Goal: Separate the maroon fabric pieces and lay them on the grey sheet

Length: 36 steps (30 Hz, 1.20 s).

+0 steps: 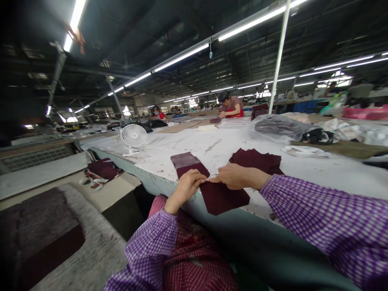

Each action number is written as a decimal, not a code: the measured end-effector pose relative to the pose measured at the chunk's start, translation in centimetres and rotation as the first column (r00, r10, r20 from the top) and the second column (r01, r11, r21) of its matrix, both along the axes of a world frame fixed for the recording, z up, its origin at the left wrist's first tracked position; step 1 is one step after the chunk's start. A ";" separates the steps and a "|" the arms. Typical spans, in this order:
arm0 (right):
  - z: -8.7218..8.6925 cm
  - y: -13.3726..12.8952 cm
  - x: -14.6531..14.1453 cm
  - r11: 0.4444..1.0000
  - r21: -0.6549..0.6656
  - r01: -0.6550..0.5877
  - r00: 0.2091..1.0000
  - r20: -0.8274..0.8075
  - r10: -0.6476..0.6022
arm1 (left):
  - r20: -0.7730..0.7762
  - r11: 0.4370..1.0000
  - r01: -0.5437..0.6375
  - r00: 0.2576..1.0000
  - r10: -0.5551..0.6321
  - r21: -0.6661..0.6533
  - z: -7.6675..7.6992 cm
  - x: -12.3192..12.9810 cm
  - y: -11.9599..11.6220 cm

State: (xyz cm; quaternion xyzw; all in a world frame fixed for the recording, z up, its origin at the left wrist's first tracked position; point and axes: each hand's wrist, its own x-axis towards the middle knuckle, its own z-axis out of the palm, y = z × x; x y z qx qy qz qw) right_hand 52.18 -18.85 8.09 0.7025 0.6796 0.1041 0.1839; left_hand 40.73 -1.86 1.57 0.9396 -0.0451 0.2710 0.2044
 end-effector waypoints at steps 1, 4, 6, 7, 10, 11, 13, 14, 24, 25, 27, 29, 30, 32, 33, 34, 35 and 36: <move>0.0 0.0 0.1 1.000 0.004 -0.002 1.000 -0.001 0.002 | 0.018 0.994 0.006 1.000 -0.005 -0.110 -0.1 0.0 0.3; -0.2 0.0 0.4 1.000 0.017 -0.017 1.000 -0.004 0.017 | 0.035 0.940 0.002 0.999 0.011 -0.341 -0.3 -0.1 1.1; -0.3 0.1 0.6 1.000 0.005 -0.026 1.000 0.006 0.026 | 0.021 0.934 -0.027 0.999 0.037 -0.356 -0.2 -0.2 1.2; -0.4 0.1 0.7 1.000 -0.006 -0.027 1.000 0.012 0.027 | 0.015 0.943 -0.041 0.999 0.048 -0.331 -0.2 -0.2 1.1; -0.3 0.2 0.8 0.999 -0.041 -0.018 1.000 0.017 0.019 | 0.001 0.970 -0.060 0.998 0.062 -0.234 -0.1 -0.2 0.8; -0.3 0.1 0.8 0.999 -0.044 -0.018 1.000 0.013 0.019 | -0.005 0.976 -0.060 0.998 0.060 -0.211 -0.1 -0.3 0.8; -0.1 0.1 0.7 0.998 -0.050 -0.024 1.000 0.001 0.024 | -0.016 0.981 -0.065 0.998 0.064 -0.181 -0.2 -0.3 0.7; 0.0 0.0 0.6 0.998 -0.054 -0.028 1.000 -0.005 0.028 | -0.018 0.983 -0.070 0.998 0.068 -0.169 -0.3 -0.4 0.7; 0.5 1.1 -0.6 0.998 -0.055 -0.038 0.999 0.022 0.039 | 0.018 0.961 0.009 1.000 -0.004 -0.277 -0.8 -0.7 1.6; 0.5 1.2 -0.8 0.997 -0.068 -0.026 0.999 0.035 0.028 | 0.020 0.943 -0.007 1.000 0.014 -0.333 -0.9 -0.6 1.8; 0.2 1.2 -1.0 0.997 -0.083 0.000 0.998 0.063 0.006 | 0.014 0.917 -0.070 0.996 0.082 -0.393 -0.9 -0.5 2.0; -0.3 1.2 -0.9 0.999 -0.033 0.035 0.998 0.059 -0.033 | -0.012 0.928 -0.144 0.989 0.149 -0.343 -0.8 -0.3 1.8; -0.5 1.2 -0.7 0.998 0.012 0.063 0.998 0.027 -0.063 | -0.031 0.940 -0.178 0.984 0.176 -0.293 -0.7 -0.2 1.7; -0.8 1.2 0.1 0.988 0.077 0.136 0.985 -0.116 -0.127 | -0.063 0.954 -0.231 0.973 0.223 -0.192 -0.5 -0.1 1.3; -0.7 1.2 0.7 0.982 0.082 0.172 0.964 -0.220 -0.150 | -0.072 0.956 -0.249 0.968 0.241 -0.156 -0.4 0.0 1.1; -0.5 1.1 1.4 0.979 0.066 0.193 0.930 -0.332 -0.161 | -0.080 0.956 -0.262 0.964 0.254 -0.131 -0.3 0.1 1.0; -0.2 1.0 2.3 0.979 0.041 0.199 0.885 -0.437 -0.161 | -0.088 0.956 -0.271 0.961 0.261 -0.117 -0.2 0.1 1.0; 0.1 0.8 3.2 0.979 0.027 0.201 0.838 -0.523 -0.157 | -0.096 0.956 -0.273 0.960 0.264 -0.109 -0.1 0.2 1.0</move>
